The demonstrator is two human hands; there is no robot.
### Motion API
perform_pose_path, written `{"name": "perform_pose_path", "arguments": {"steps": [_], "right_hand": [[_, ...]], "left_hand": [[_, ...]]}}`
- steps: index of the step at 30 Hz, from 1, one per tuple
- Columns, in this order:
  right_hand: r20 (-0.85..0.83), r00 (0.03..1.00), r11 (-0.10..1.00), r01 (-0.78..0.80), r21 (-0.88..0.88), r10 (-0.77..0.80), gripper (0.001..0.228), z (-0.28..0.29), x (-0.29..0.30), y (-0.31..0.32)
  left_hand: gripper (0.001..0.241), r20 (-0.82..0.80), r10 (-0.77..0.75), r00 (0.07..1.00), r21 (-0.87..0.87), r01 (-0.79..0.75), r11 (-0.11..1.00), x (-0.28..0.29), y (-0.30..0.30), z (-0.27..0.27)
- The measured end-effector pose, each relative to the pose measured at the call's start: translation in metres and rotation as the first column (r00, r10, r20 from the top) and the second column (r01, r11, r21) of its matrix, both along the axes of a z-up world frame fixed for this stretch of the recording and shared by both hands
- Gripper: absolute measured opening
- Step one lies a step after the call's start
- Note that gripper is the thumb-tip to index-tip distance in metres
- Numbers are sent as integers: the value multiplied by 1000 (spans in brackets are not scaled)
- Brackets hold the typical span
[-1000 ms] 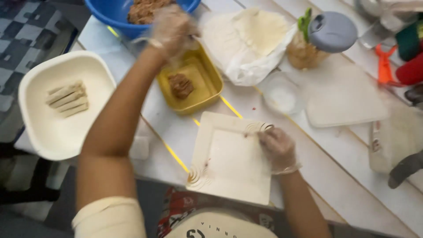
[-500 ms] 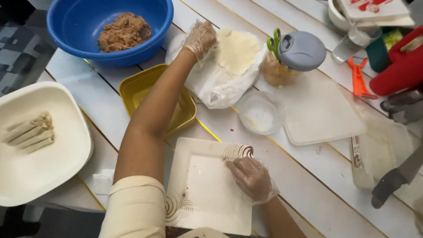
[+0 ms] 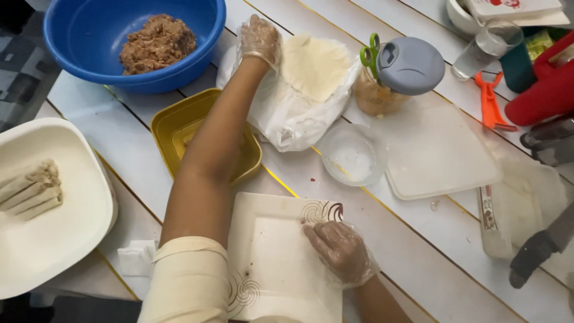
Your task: Preparing spring rolls by placing meat filling on wrappers and rolling them.
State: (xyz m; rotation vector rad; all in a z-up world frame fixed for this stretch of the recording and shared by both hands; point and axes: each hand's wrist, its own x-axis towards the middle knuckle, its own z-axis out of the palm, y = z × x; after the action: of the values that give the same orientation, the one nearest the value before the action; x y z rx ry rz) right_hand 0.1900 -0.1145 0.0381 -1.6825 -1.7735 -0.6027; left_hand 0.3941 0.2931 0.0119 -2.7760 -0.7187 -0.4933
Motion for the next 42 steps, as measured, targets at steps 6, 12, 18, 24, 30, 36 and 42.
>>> {"name": "perform_pose_path", "arguments": {"steps": [6, 12, 18, 24, 30, 36, 42], "right_hand": [[10, 999, 998, 38, 54, -39, 18, 4, -1, 4], [-15, 1000, 1000, 19, 9, -19, 17, -2, 2, 2], [-16, 1000, 999, 19, 29, -19, 10, 1, 0, 4], [-20, 1000, 999, -13, 35, 14, 16, 0, -2, 3], [-74, 997, 998, 11, 63, -6, 18, -1, -1, 5], [-65, 998, 1000, 5, 15, -4, 9, -4, 0, 5], [-34, 999, 999, 4, 47, -3, 11, -6, -2, 6]], "left_hand": [[24, -302, 56, 952, 56, -40, 998, 5, -5, 4], [17, 199, 192, 961, -480, -75, 874, 8, 13, -7], [25, -637, -169, 752, 119, 312, 943, -28, 20, 13], [39, -43, 223, 974, -323, -224, 919, -72, -3, 48], [55, 72, -156, 985, -147, 165, 975, -25, 14, -11], [16, 234, 129, 964, -358, -38, 933, -15, 3, -7], [27, -644, -21, 765, 26, 49, 998, -34, 11, 14]]}}
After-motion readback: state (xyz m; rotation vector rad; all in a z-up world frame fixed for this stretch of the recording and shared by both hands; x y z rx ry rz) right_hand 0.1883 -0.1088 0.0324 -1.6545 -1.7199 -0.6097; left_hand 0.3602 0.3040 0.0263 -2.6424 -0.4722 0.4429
